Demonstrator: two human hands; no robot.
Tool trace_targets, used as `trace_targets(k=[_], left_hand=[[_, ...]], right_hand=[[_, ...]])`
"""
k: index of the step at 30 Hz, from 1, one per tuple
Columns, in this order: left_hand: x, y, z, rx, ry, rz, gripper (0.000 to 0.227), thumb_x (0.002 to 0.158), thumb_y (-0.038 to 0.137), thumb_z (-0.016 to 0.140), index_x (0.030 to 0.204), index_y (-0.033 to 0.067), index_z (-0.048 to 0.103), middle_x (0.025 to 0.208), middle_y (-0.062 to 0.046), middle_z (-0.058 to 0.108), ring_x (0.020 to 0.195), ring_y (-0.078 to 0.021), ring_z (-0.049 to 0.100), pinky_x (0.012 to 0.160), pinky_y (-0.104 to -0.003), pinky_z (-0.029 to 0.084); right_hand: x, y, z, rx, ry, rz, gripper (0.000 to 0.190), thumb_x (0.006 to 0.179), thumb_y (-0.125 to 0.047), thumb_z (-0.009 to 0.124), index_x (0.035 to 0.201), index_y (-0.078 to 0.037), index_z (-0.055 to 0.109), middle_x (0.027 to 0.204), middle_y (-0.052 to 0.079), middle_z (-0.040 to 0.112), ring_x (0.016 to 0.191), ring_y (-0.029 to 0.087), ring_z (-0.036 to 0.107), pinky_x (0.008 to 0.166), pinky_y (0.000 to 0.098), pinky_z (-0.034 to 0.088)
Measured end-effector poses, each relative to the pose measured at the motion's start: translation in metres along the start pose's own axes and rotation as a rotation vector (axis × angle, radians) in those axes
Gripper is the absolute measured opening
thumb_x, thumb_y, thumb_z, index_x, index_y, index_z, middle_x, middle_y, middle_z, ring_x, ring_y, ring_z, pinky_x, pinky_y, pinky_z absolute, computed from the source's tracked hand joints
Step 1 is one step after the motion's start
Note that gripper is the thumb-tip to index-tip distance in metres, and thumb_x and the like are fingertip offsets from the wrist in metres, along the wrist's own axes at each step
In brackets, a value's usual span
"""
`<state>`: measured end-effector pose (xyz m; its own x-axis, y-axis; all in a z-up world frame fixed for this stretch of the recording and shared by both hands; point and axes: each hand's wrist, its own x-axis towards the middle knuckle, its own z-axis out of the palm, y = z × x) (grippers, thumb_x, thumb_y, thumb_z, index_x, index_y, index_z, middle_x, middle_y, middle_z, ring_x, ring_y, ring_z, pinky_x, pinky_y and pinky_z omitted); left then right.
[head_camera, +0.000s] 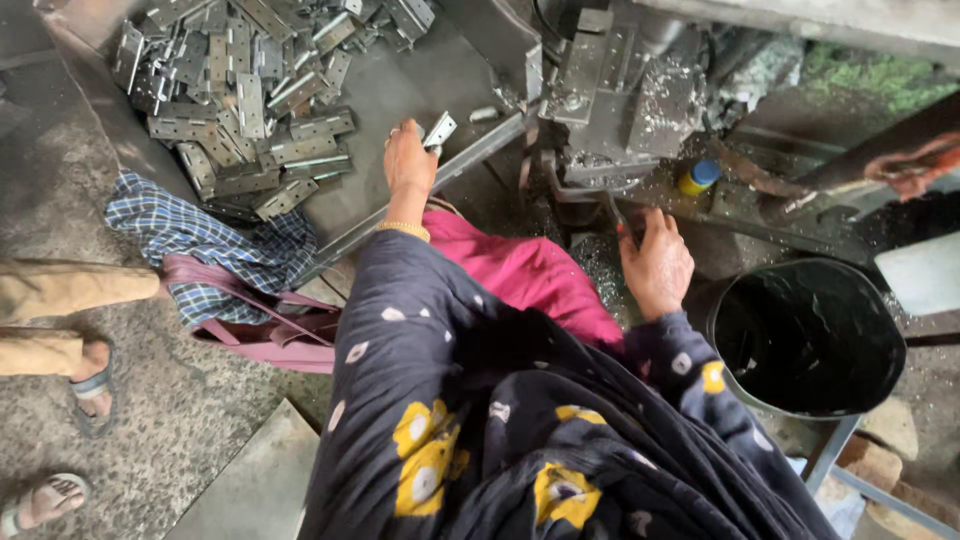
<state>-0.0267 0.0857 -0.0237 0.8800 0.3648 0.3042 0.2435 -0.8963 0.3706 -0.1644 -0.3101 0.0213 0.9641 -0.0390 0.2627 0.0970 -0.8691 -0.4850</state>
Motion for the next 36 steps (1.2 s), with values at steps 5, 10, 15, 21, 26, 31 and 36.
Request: trace_targets(k=[5,10,15,21,26,31,36], left_hand=[[0.002,0.040,-0.018,0.024,0.036,0.133,0.035,0.081,0.009,0.074,0.115,0.0087,0.067,0.107,-0.018,0.072,0.102,-0.0393,0.067,0.087,-0.050,0.053],[0.005,0.135,-0.014,-0.106,-0.195,0.279,0.015,0.083,0.016,0.072,0.094,0.0085,0.077,0.096,-0.022,0.072,0.095,-0.0407,0.069,0.083,-0.051,0.054],[-0.059,0.236,0.036,-0.196,-0.040,0.320,0.037,0.103,0.019,0.060,0.132,-0.0035,0.067,0.136,-0.022,0.063,0.123,-0.0384,0.062,0.090,-0.045,0.058],[-0.086,0.238,0.049,0.029,-0.077,0.534,0.049,0.089,0.031,0.065,0.125,-0.0020,0.069,0.149,-0.016,0.053,0.139,-0.0329,0.043,0.097,-0.050,0.039],[-0.053,0.250,0.031,0.147,-0.120,0.492,0.038,0.096,0.030,0.063,0.125,0.0076,0.069,0.153,-0.003,0.055,0.148,-0.0297,0.039,0.121,-0.056,0.024],[-0.047,0.256,0.037,0.139,-0.120,0.510,0.061,0.092,0.045,0.062,0.134,0.0017,0.063,0.150,-0.010,0.054,0.149,-0.0317,0.034,0.124,-0.056,0.013],[-0.050,0.245,0.033,0.156,-0.086,0.541,0.054,0.097,0.039,0.057,0.135,0.0002,0.062,0.155,-0.012,0.051,0.148,-0.0316,0.034,0.123,-0.056,0.013]], right_hand=[[0.004,0.003,0.006,0.091,0.025,-0.009,0.030,0.095,-0.029,0.072,0.116,-0.009,0.064,0.106,0.016,0.068,0.094,0.042,0.068,0.074,0.0529,0.052],[0.002,0.011,0.011,0.097,-0.023,0.065,0.027,0.093,-0.030,0.072,0.111,-0.011,0.065,0.105,0.015,0.068,0.092,0.041,0.068,0.074,0.0531,0.051],[0.001,0.014,0.019,0.085,0.018,0.007,0.039,0.092,-0.032,0.073,0.119,-0.007,0.060,0.104,0.021,0.069,0.091,0.045,0.067,0.074,0.0547,0.052],[0.015,0.020,0.025,0.017,-0.368,0.128,0.055,0.092,-0.050,0.067,0.120,-0.004,0.056,0.091,0.026,0.072,0.092,0.048,0.069,0.076,0.0577,0.052],[0.036,0.023,0.026,-0.005,-0.391,0.079,0.055,0.092,-0.053,0.068,0.113,-0.003,0.058,0.091,0.026,0.072,0.091,0.048,0.068,0.077,0.0576,0.052],[0.009,0.056,0.062,0.015,-0.384,0.118,0.050,0.092,-0.050,0.067,0.109,-0.004,0.060,0.087,0.027,0.071,0.088,0.048,0.068,0.074,0.0581,0.051],[-0.034,0.077,0.101,0.076,-0.285,0.140,0.043,0.092,-0.044,0.067,0.096,-0.002,0.063,0.091,0.028,0.070,0.087,0.049,0.066,0.072,0.0584,0.049]])
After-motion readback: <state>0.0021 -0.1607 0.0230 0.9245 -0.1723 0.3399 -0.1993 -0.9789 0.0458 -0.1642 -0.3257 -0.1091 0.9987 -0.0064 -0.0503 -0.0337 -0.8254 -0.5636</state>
